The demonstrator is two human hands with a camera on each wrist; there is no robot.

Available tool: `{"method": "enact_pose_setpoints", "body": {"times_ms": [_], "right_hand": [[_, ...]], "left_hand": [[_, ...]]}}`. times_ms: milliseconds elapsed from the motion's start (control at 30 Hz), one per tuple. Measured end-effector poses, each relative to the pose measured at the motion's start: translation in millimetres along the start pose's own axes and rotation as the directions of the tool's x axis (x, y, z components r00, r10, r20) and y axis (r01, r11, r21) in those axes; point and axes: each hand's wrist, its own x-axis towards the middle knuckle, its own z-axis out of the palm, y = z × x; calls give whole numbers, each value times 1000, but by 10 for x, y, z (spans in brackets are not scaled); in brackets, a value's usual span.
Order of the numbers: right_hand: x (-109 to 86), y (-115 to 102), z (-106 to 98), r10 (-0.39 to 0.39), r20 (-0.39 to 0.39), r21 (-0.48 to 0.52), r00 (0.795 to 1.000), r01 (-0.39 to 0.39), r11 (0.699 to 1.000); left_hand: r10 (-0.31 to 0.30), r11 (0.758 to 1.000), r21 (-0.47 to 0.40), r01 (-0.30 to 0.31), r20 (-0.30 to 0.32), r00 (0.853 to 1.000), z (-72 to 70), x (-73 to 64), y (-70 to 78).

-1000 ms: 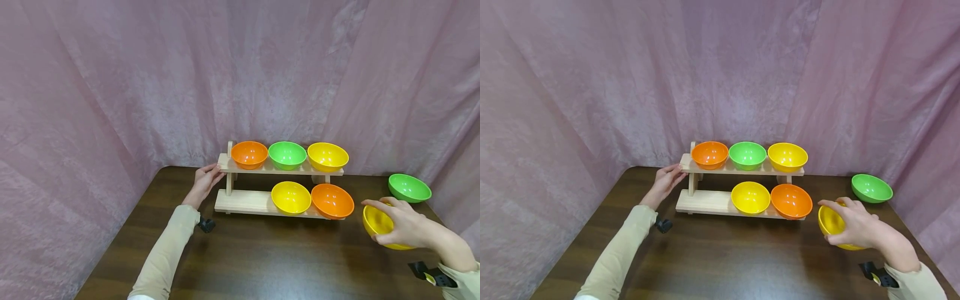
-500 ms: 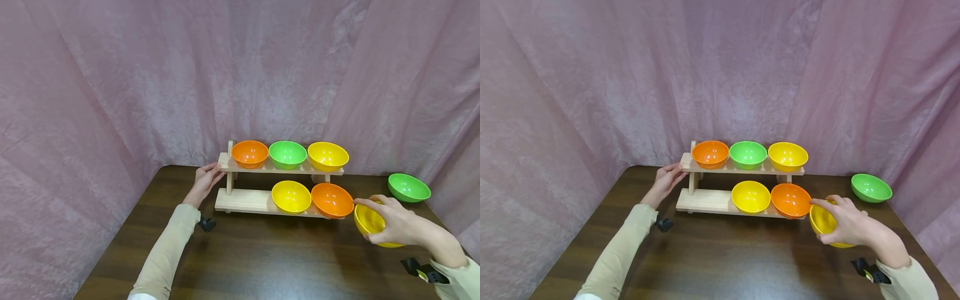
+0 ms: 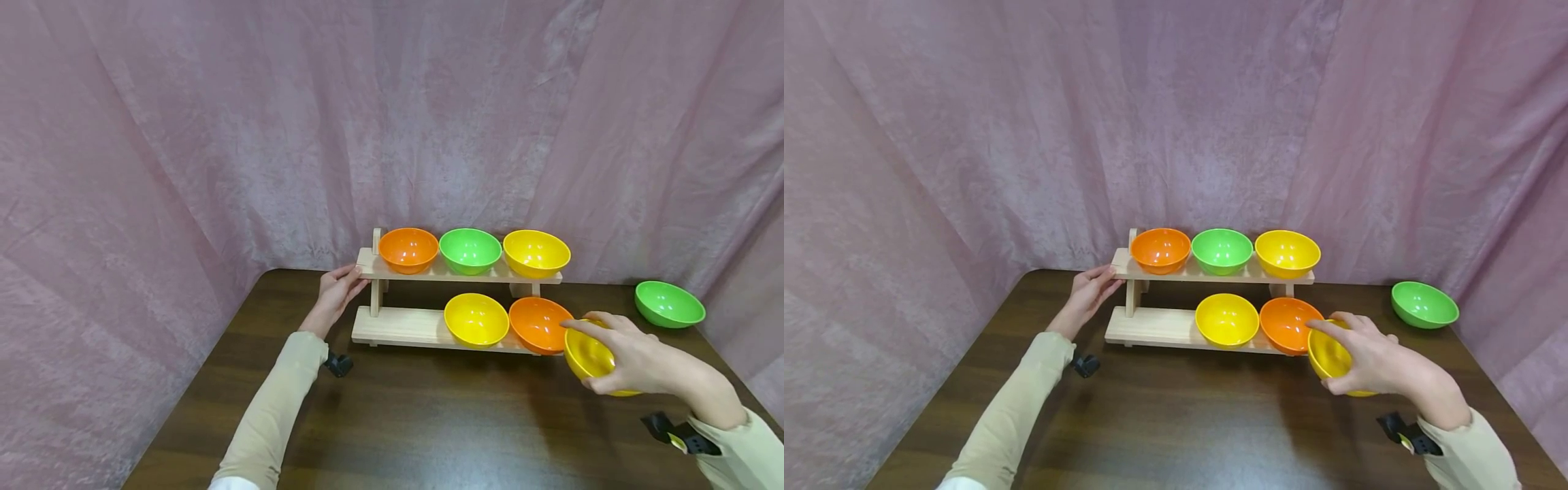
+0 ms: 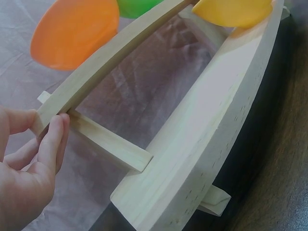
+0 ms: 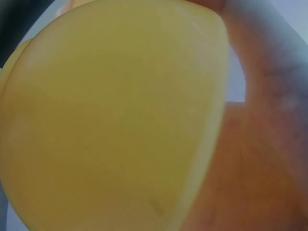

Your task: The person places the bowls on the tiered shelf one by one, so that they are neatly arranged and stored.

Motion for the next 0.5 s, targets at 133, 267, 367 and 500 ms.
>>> {"method": "enact_pose_setpoints", "body": {"times_ms": [133, 267, 367, 500], "right_hand": [[30, -45, -14, -10, 4, 3, 1000, 10, 1000], [52, -90, -26, -25, 0, 6, 1000, 25, 1000], [65, -125, -36, -31, 9, 15, 999, 31, 999], [86, -174, -49, -37, 24, 31, 999, 37, 999]], "left_hand": [[3, 1000, 11, -3, 6, 1000, 5, 1, -6], [5, 1000, 19, -6, 14, 1000, 11, 1, -9], [9, 1000, 14, -9, 15, 1000, 12, 3, -9], [19, 1000, 18, -20, 23, 1000, 13, 2, -6]]}}
